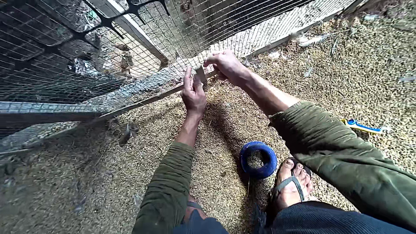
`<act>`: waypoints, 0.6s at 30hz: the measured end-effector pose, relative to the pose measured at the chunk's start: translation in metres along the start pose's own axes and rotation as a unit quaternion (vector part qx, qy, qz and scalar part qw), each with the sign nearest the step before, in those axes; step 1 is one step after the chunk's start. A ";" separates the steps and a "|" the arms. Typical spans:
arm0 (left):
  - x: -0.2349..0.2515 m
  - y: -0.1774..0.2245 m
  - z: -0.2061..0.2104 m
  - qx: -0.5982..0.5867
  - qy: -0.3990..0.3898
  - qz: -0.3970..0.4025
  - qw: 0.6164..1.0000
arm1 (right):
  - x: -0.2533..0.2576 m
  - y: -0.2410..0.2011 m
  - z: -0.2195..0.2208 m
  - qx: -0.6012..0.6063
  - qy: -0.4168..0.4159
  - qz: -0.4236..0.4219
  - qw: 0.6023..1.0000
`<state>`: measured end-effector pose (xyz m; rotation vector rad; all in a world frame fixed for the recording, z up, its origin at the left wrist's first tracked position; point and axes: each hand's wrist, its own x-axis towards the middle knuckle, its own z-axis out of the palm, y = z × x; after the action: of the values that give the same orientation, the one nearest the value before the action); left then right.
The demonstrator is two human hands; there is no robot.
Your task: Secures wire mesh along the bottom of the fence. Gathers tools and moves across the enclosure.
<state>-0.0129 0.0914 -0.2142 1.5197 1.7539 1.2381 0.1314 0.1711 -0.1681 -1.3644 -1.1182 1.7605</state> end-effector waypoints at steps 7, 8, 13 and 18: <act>0.006 0.002 -0.004 -0.232 -0.061 -0.093 0.966 | 0.001 0.001 0.000 -0.010 -0.004 0.009 1.000; 0.006 0.003 -0.005 -0.243 -0.065 -0.097 0.963 | 0.002 0.000 0.000 -0.015 -0.002 0.011 1.000; 0.008 0.002 -0.013 -0.164 -0.069 -0.091 0.980 | -0.002 -0.005 0.001 -0.017 0.002 0.036 0.999; 0.005 0.000 -0.013 -0.093 -0.075 -0.064 0.991 | -0.002 -0.007 -0.001 -0.012 -0.007 0.030 0.999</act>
<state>-0.0248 0.0922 -0.2076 1.3351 1.5665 1.1577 0.1332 0.1721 -0.1612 -1.4162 -1.1198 1.8079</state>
